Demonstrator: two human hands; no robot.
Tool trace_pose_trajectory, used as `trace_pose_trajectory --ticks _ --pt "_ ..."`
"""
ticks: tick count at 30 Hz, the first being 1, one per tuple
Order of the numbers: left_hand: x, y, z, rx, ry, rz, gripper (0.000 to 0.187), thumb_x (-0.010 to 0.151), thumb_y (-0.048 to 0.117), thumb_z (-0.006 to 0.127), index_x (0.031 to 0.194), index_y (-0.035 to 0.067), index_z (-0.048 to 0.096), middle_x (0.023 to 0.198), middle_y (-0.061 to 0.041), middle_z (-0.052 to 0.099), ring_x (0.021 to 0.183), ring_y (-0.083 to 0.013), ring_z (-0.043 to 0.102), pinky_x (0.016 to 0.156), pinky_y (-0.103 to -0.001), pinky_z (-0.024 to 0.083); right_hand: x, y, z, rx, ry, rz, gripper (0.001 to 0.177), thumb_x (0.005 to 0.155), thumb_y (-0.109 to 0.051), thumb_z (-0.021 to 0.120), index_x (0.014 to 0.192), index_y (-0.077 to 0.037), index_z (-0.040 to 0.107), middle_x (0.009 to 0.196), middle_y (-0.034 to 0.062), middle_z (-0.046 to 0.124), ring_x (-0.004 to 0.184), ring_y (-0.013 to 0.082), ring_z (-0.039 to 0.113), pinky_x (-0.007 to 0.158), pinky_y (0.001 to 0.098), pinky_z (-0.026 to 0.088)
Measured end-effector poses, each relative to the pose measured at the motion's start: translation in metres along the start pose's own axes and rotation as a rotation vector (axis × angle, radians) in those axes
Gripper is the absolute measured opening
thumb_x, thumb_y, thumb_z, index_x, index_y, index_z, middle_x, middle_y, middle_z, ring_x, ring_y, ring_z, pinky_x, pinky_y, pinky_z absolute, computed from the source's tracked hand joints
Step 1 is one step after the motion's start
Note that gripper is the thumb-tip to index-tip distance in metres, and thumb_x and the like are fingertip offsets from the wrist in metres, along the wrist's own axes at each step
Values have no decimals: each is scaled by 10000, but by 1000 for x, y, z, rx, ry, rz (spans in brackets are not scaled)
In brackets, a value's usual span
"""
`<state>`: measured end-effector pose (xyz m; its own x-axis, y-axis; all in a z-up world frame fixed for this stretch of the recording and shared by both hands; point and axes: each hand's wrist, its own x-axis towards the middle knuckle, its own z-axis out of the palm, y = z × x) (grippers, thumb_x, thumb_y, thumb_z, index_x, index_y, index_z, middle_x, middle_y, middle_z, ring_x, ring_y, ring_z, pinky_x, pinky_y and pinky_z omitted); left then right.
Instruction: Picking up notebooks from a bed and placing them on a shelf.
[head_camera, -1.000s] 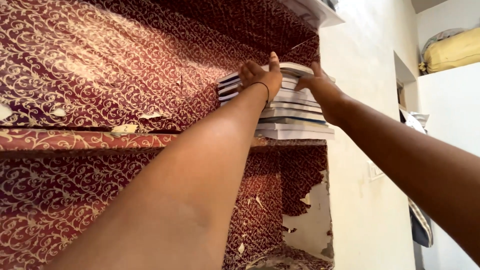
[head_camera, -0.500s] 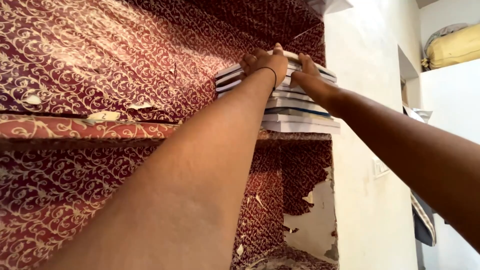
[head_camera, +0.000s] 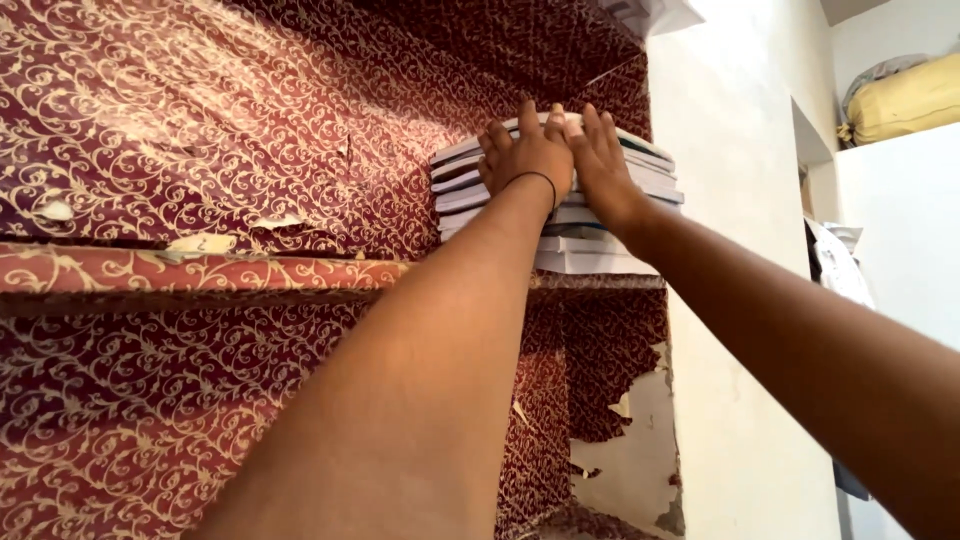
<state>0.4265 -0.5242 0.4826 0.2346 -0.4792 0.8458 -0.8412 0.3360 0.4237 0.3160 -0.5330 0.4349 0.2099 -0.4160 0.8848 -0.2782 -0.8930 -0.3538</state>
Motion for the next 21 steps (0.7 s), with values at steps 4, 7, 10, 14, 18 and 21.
trace_pose_trajectory --ticks 4,7,10,14,18,21 --pt "-4 -1 1 1 22 12 644 1029 588 258 1619 344 178 1716 -146 26 1587 -330 -24 1270 -492 60 0 1 -1 -105 39 19 869 959 -725 166 1655 -247 -38 1734 30 -142 1599 220 -116 1277 477 84" --pt "-10 -2 0 -12 17 11 644 1026 590 275 1614 343 182 1713 -137 20 1586 -319 -28 1268 -486 49 -3 -6 -5 -140 11 57 894 922 -748 160 1646 -267 -51 1720 31 -163 1588 236 -117 1263 495 100" --pt "-11 -1 -1 -25 17 15 643 1028 592 283 1613 345 182 1713 -120 22 1587 -307 -23 1273 -476 43 -8 -18 -17 -176 -90 108 904 899 -742 148 1625 -266 -105 1703 35 -207 1572 255 -111 1233 532 139" --pt "-35 12 -15 65 -9 -42 674 1014 581 330 1622 346 157 1718 -89 37 1586 -277 14 1266 -492 83 -24 -16 -26 -242 -146 152 915 917 -753 179 1628 -229 -63 1723 48 -142 1590 261 -74 1252 534 129" --pt "-51 23 -23 150 -74 -138 709 1014 547 339 1645 348 82 1727 -40 29 1586 -251 27 1259 -524 108 -46 -9 -38 -741 -79 169 861 943 -691 194 1656 -260 -20 1741 10 -64 1611 229 -24 1258 576 107" --pt "-52 25 -8 195 -30 -123 617 1072 483 210 1640 320 33 1724 -13 -14 1581 -231 -40 1260 -522 66 -63 -14 -53 -899 -24 202 835 983 -628 241 1651 -212 -38 1736 2 -54 1602 194 -30 1253 580 76"
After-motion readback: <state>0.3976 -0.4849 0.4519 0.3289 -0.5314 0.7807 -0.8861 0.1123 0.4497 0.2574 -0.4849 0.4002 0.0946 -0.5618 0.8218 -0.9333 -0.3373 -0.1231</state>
